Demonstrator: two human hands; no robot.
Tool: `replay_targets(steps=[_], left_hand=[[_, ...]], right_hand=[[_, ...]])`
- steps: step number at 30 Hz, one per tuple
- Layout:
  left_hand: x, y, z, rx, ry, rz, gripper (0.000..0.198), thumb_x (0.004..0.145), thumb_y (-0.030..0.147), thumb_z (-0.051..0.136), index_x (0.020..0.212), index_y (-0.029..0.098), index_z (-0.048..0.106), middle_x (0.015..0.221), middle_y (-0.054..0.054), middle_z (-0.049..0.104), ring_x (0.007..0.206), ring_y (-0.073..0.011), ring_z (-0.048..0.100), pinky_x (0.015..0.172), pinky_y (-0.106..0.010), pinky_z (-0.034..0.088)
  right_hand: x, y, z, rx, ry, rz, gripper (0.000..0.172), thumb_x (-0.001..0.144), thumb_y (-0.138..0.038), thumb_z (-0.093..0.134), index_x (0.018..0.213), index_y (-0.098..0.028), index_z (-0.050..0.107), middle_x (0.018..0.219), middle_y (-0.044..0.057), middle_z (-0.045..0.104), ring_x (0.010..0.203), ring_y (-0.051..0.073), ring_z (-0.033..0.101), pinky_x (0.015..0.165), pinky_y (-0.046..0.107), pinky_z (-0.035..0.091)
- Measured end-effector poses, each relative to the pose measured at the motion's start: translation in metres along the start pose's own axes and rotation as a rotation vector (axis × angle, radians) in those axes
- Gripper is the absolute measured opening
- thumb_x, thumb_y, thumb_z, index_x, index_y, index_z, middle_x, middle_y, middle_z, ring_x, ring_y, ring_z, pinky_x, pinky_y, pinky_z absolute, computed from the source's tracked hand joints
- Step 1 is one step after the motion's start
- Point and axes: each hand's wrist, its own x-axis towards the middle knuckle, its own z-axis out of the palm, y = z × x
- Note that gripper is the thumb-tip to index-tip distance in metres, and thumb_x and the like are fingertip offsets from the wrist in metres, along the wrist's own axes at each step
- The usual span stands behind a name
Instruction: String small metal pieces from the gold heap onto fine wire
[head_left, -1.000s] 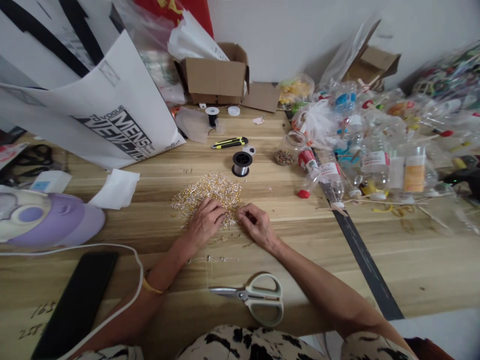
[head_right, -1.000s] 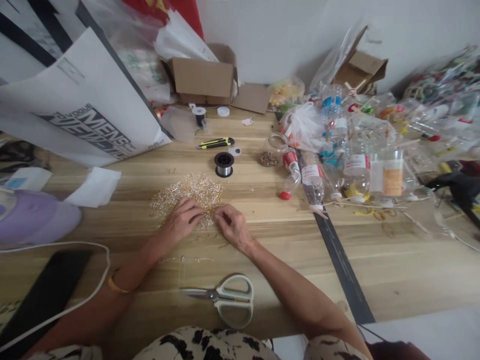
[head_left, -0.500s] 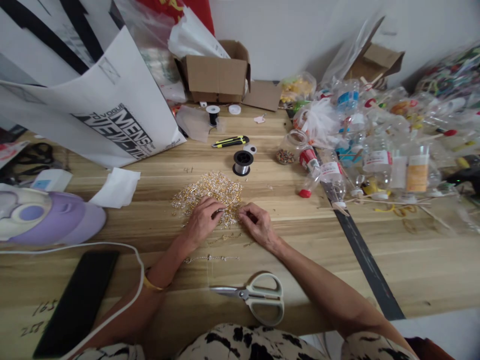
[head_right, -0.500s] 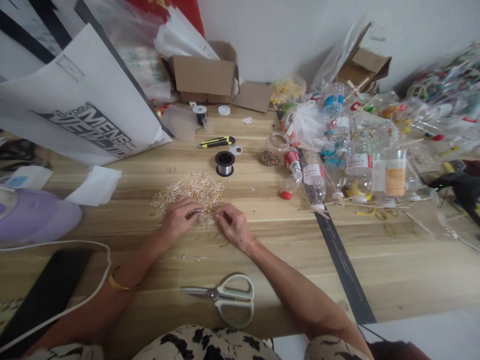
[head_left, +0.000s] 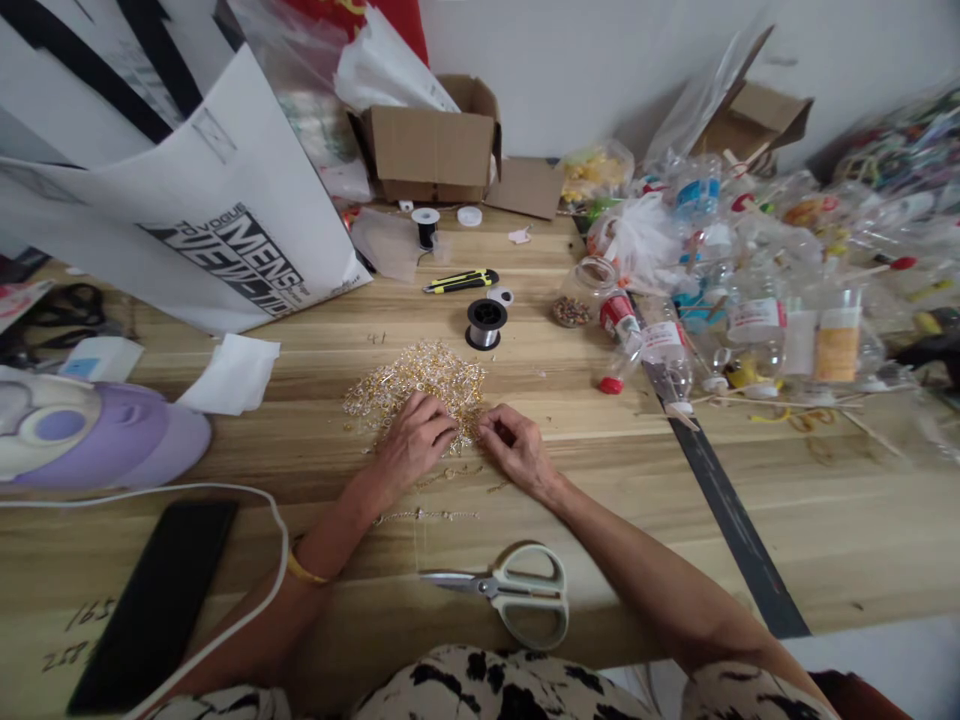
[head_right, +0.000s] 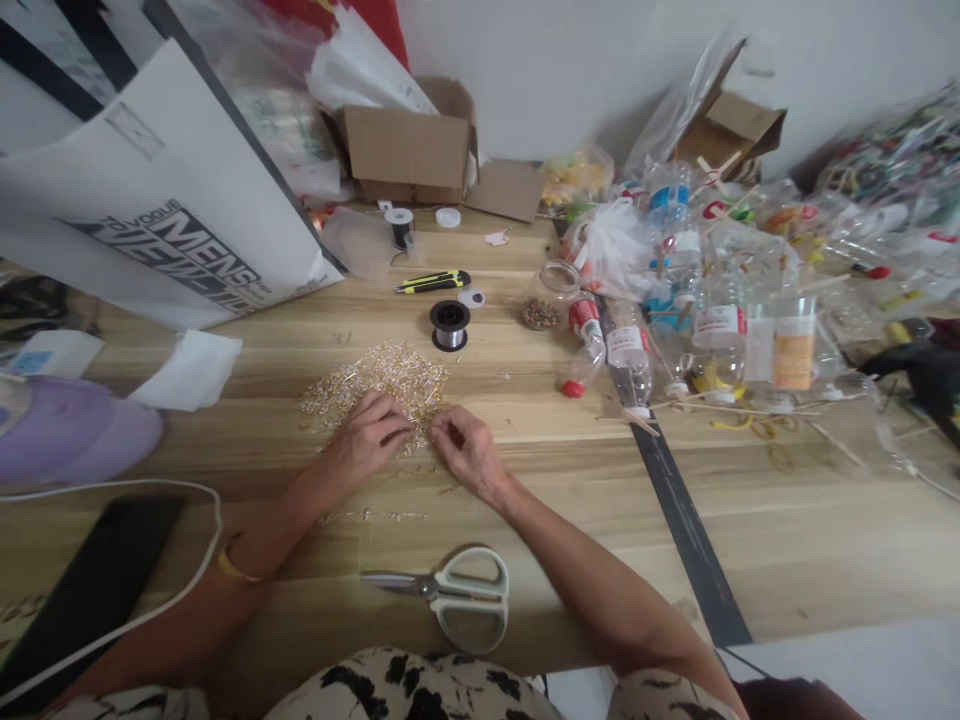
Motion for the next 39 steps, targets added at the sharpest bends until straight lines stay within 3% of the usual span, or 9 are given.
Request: replay_targets(steps=[19,30,39], left_hand=[[-0.001,0.001,0.002,0.067,0.018,0.012,0.016,0.089,0.014,0.052,0.077,0.016,0.063,0.081,-0.006,0.059,0.086,-0.0210,0.048,0.080,-0.038,0.046],[0.000,-0.008,0.005,-0.060,0.144,0.006,0.009,0.086,0.014,0.058,0.079,0.017,0.063,0.078,-0.005,0.066,0.081,-0.0192,0.053,0.076,-0.034,0.047],[0.000,-0.010,0.006,-0.108,0.146,0.007,0.013,0.084,0.010,0.057,0.075,0.018,0.063,0.076,-0.004,0.066,0.080,-0.0188,0.054,0.075,-0.033,0.047]], right_hand=[[0.001,0.002,0.000,0.039,-0.004,0.045,0.018,0.086,-0.032,0.055,0.078,-0.016,0.057,0.068,0.000,0.054,0.059,0.012,0.046,0.056,0.024,0.037],[0.001,0.002,0.000,0.051,0.009,0.030,0.016,0.086,-0.030,0.055,0.077,-0.016,0.058,0.068,0.000,0.054,0.059,0.011,0.046,0.055,0.024,0.037],[0.001,0.001,-0.001,0.051,0.004,0.033,0.018,0.086,-0.031,0.055,0.078,-0.016,0.058,0.069,0.001,0.054,0.060,0.012,0.047,0.056,0.024,0.038]])
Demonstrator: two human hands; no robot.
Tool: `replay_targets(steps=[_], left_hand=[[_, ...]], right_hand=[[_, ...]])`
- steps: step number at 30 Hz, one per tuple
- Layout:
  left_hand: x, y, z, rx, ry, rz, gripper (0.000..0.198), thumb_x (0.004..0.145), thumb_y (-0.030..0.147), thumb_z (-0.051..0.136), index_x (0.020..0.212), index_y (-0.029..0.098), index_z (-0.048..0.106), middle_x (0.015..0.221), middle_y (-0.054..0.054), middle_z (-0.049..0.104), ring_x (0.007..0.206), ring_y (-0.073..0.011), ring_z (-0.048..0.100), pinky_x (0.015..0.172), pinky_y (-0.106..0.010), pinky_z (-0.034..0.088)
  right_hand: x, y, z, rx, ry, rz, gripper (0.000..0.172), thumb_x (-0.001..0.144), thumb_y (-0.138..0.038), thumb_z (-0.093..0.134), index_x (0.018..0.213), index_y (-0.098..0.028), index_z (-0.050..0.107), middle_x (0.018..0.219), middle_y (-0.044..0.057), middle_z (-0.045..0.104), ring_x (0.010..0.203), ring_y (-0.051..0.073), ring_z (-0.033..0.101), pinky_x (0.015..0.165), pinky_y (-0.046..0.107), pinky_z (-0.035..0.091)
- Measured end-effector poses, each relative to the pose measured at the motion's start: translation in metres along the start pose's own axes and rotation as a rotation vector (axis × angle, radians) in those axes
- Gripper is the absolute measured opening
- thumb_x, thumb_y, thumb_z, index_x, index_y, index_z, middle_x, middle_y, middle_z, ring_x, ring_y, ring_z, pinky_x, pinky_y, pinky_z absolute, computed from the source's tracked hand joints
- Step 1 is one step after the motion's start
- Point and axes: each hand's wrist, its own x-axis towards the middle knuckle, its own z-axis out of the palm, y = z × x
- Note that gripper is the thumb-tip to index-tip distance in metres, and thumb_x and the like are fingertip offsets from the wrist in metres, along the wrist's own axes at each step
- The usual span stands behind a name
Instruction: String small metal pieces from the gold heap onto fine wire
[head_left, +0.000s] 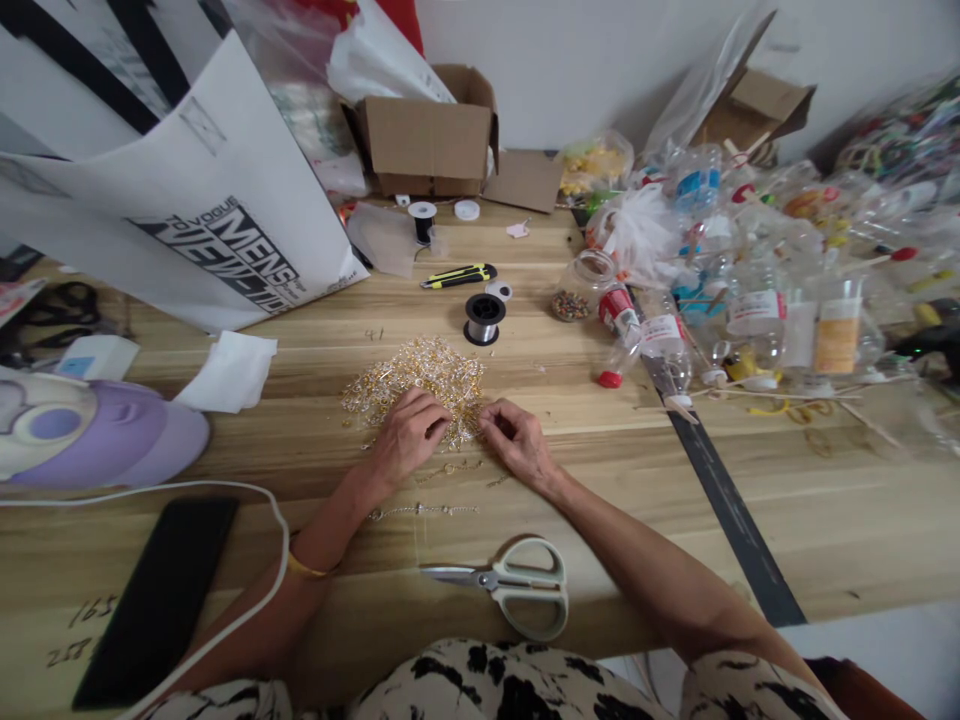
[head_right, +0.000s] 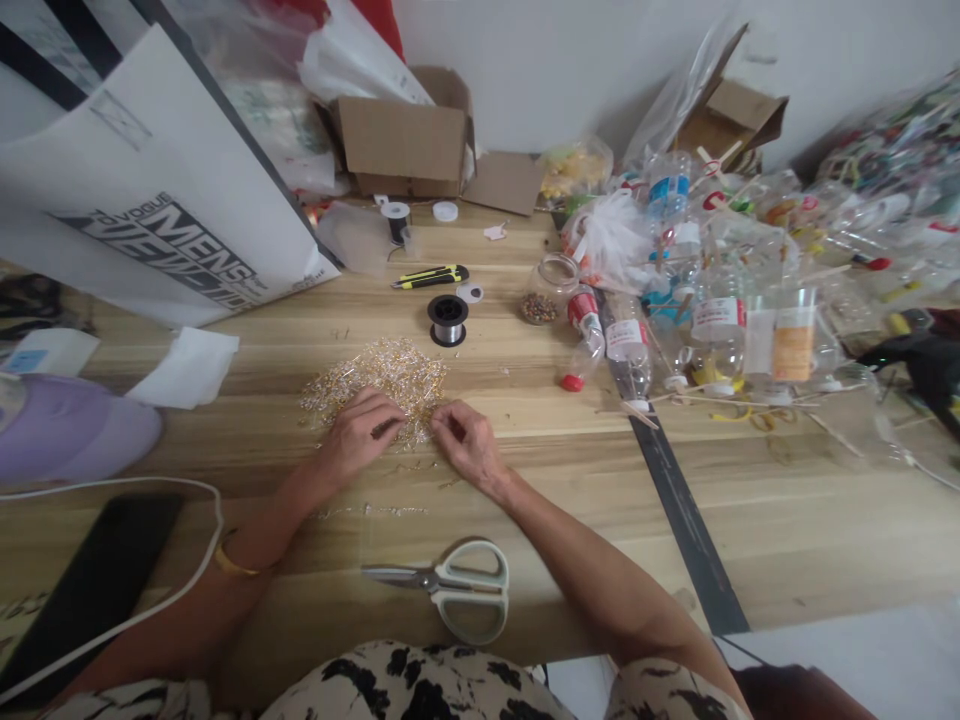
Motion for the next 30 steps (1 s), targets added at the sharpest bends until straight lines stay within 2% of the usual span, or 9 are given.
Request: replay_targets(steps=[12,30], left_hand=[[-0.0009,-0.0042,0.0020,-0.046,0.025,-0.043,0.013,0.081,0.006,0.058,0.080,0.017,0.064,0.078,-0.004,0.067,0.080,-0.0185,0.055,0.074,-0.034,0.047],[0.0009,-0.0031,0.0012,-0.105,0.046,-0.087,0.010,0.082,0.010,0.061,0.079,0.018,0.064,0.076,-0.003,0.068,0.076,-0.0174,0.057,0.074,-0.034,0.047]], right_hand=[[0.0000,0.0030,0.0005,0.005,0.003,0.004,0.017,0.086,-0.031,0.055,0.077,-0.017,0.058,0.068,0.001,0.055,0.059,0.012,0.047,0.054,0.024,0.038],[0.0001,0.0020,0.0000,-0.008,-0.004,0.009,0.017,0.085,-0.032,0.056,0.077,-0.017,0.058,0.068,0.001,0.055,0.059,0.012,0.047,0.054,0.024,0.037]])
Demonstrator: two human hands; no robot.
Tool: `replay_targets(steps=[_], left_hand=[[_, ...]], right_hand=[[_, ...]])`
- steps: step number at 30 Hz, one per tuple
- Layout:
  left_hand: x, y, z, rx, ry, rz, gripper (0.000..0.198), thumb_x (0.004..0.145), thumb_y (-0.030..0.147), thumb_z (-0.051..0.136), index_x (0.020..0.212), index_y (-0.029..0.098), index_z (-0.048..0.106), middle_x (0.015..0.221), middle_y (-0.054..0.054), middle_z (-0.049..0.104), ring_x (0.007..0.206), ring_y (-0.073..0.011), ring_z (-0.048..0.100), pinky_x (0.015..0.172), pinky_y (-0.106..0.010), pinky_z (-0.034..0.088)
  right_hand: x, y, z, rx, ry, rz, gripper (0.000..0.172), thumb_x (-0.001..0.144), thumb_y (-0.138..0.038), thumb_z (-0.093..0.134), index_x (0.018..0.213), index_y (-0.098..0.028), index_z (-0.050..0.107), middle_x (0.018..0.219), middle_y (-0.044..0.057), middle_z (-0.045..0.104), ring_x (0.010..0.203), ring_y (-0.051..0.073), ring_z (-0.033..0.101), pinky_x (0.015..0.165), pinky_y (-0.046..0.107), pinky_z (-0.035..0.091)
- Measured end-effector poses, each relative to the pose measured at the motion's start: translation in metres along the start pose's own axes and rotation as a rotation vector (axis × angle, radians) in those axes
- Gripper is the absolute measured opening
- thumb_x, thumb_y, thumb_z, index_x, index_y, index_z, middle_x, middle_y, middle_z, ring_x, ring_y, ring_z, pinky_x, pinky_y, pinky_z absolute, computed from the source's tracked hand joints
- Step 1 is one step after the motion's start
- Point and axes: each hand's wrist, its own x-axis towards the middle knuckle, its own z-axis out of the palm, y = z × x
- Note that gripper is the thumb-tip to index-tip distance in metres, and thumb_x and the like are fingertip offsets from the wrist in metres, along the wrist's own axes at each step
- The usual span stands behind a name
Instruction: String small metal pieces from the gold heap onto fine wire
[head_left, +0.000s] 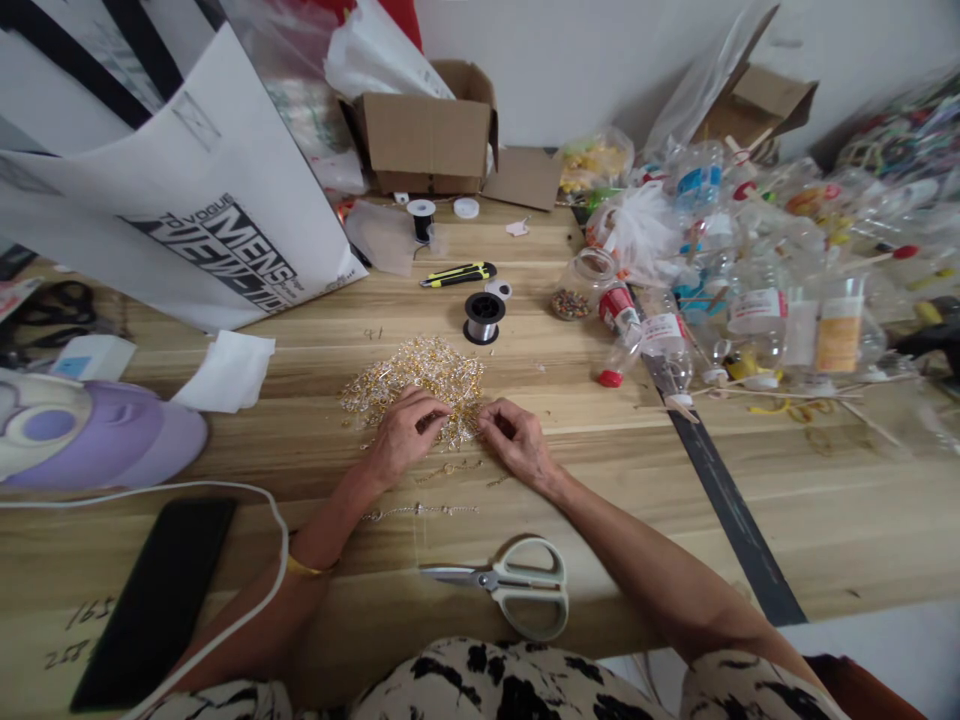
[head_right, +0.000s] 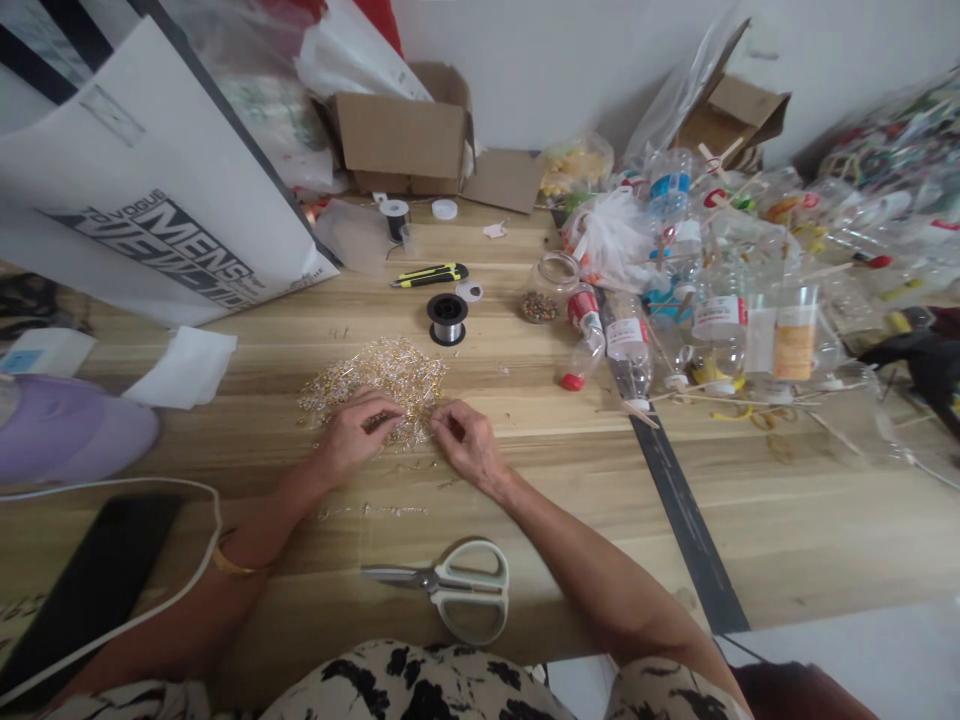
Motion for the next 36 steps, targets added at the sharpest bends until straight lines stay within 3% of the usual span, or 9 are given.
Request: replay_targets(steps=[16,36], left_hand=[[-0.001,-0.002,0.001,0.092,0.031,0.065,0.008,0.082,0.012,0.063,0.077,0.017,0.065,0.077,-0.004,0.067,0.080,-0.0181,0.054,0.075,-0.033,0.046],[-0.001,0.015,-0.003,0.145,-0.173,0.123,0.008,0.083,0.021,0.064,0.077,0.016,0.066,0.079,-0.005,0.059,0.085,-0.0201,0.049,0.078,-0.035,0.045]], right_hand=[[0.000,0.000,0.000,0.010,-0.007,-0.001,0.016,0.086,-0.030,0.055,0.078,-0.016,0.058,0.067,0.000,0.054,0.058,0.011,0.045,0.054,0.023,0.036],[0.000,-0.002,-0.001,0.035,0.013,0.015,0.017,0.087,-0.031,0.055,0.079,-0.016,0.057,0.068,0.000,0.055,0.059,0.011,0.046,0.055,0.023,0.037]])
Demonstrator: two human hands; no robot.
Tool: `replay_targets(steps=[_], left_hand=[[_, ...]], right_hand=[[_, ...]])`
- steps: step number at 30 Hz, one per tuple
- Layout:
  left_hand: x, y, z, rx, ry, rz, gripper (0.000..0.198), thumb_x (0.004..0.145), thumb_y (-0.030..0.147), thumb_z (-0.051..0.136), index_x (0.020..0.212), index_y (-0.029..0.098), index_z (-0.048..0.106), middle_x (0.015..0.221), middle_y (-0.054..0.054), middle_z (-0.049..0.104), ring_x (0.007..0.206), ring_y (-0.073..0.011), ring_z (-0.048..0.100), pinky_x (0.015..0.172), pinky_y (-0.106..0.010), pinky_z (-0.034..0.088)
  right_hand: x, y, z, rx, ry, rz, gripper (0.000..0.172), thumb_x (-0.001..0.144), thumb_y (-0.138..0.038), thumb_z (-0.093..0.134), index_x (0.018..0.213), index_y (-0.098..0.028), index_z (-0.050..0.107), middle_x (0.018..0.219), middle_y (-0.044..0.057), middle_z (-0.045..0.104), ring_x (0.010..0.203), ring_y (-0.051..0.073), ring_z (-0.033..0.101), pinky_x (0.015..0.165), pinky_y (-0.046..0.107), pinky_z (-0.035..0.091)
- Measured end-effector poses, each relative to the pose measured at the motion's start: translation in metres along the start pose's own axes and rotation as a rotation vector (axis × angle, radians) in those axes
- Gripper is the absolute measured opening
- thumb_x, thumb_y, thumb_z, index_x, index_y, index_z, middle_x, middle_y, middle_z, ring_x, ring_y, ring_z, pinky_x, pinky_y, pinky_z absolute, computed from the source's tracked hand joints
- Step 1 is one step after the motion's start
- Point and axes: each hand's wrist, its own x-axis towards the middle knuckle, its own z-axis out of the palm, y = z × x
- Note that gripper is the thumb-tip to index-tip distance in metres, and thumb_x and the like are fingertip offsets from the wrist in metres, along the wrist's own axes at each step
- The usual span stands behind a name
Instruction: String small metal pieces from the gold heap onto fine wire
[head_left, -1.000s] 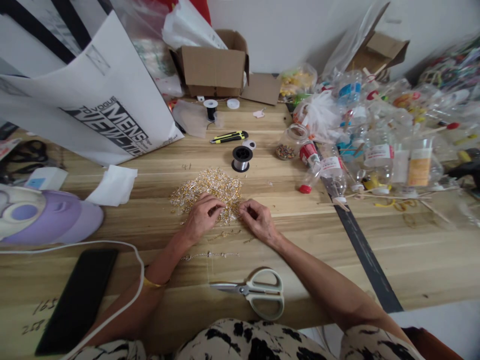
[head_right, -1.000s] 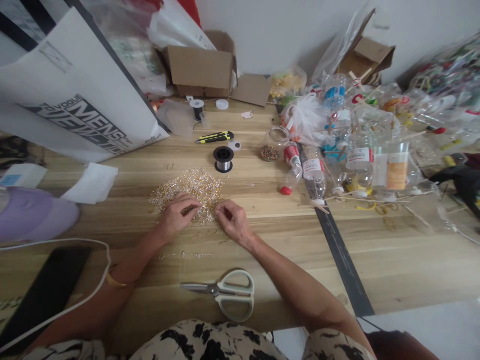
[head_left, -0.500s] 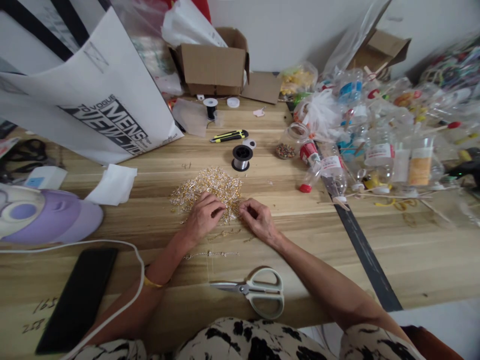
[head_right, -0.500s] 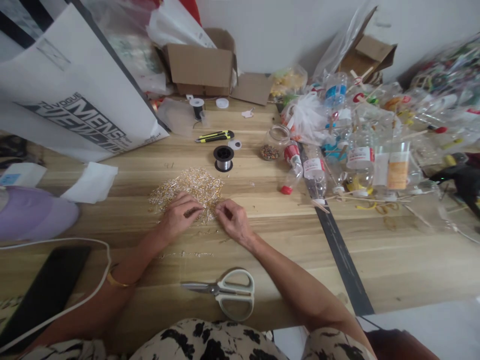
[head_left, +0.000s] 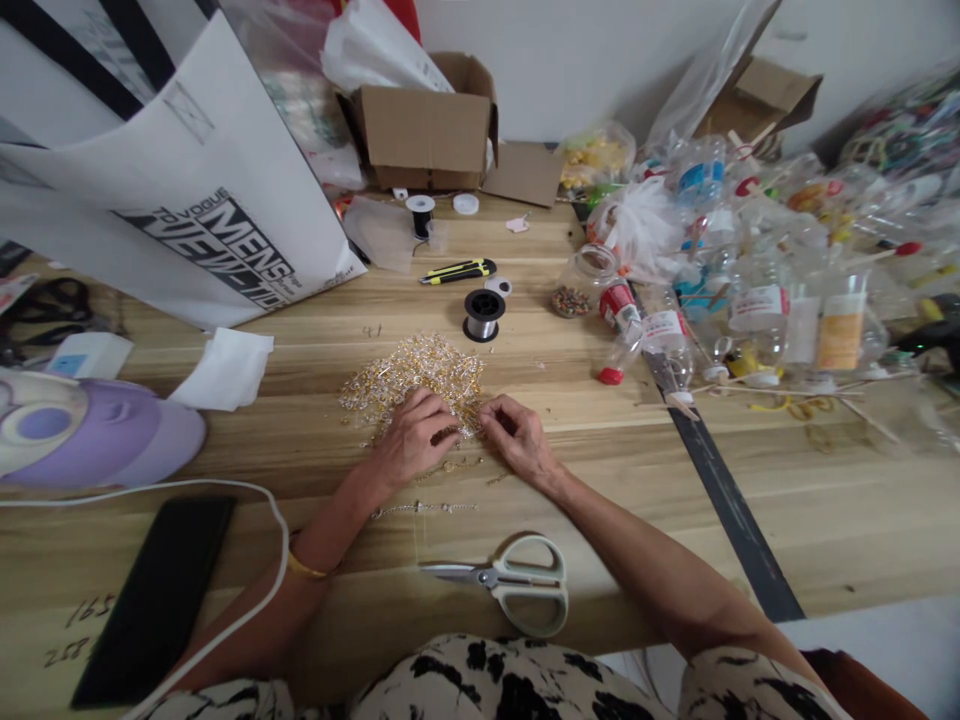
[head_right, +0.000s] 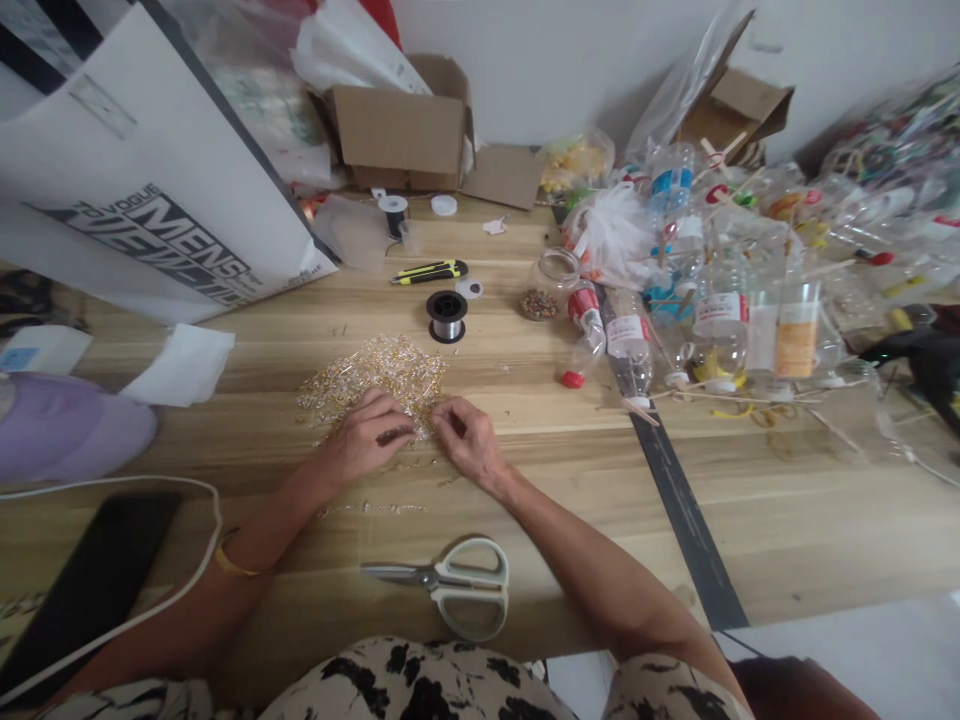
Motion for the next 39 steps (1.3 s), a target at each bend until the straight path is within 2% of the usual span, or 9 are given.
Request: replay_targets(steps=[10,18,23,29,32,39], left_hand=[[0.000,-0.003,0.002,0.019,-0.017,0.000,0.016,0.089,0.017,0.055,0.077,0.015,0.066,0.079,-0.006,0.059,0.086,-0.0203,0.048,0.078,-0.034,0.045],[-0.002,-0.014,0.005,0.003,0.072,-0.017,0.013,0.088,0.016,0.056,0.077,0.015,0.065,0.077,-0.005,0.062,0.083,-0.0195,0.049,0.077,-0.035,0.046],[-0.004,-0.021,0.008,0.002,0.114,-0.042,0.009,0.086,0.015,0.059,0.082,0.016,0.067,0.080,-0.005,0.063,0.084,-0.0195,0.049,0.077,-0.035,0.046],[-0.002,-0.018,0.005,-0.035,0.124,-0.063,0.009,0.084,0.013,0.059,0.083,0.018,0.067,0.082,-0.004,0.063,0.085,-0.0186,0.051,0.077,-0.035,0.046],[0.002,-0.014,-0.002,-0.053,0.070,-0.035,0.010,0.084,0.014,0.060,0.078,0.017,0.068,0.079,-0.005,0.063,0.083,-0.0187,0.052,0.076,-0.034,0.046],[0.003,-0.010,-0.016,0.008,-0.177,0.016,0.008,0.082,0.014,0.063,0.078,0.017,0.068,0.077,-0.005,0.061,0.085,-0.0208,0.051,0.080,-0.035,0.044]], right_hand=[[0.000,0.004,0.001,0.074,0.012,0.036,0.019,0.087,-0.034,0.055,0.079,-0.017,0.055,0.066,-0.001,0.053,0.058,0.011,0.046,0.055,0.023,0.038],[0.001,0.003,0.000,0.073,0.002,0.046,0.023,0.087,-0.039,0.055,0.079,-0.017,0.055,0.065,-0.001,0.053,0.057,0.012,0.046,0.054,0.024,0.038],[0.000,0.004,0.001,0.068,0.006,0.035,0.020,0.087,-0.036,0.055,0.079,-0.017,0.055,0.067,-0.001,0.054,0.058,0.011,0.047,0.056,0.023,0.038],[0.000,0.005,0.001,0.073,0.008,0.020,0.017,0.086,-0.033,0.055,0.080,-0.016,0.056,0.066,-0.001,0.054,0.058,0.011,0.047,0.055,0.023,0.038],[0.001,0.004,0.000,0.056,0.008,0.028,0.020,0.086,-0.035,0.055,0.080,-0.017,0.056,0.066,-0.001,0.054,0.057,0.011,0.046,0.054,0.024,0.038],[0.000,0.003,0.000,0.050,0.001,0.034,0.019,0.086,-0.035,0.055,0.079,-0.017,0.056,0.065,-0.001,0.053,0.057,0.011,0.045,0.054,0.023,0.037]])
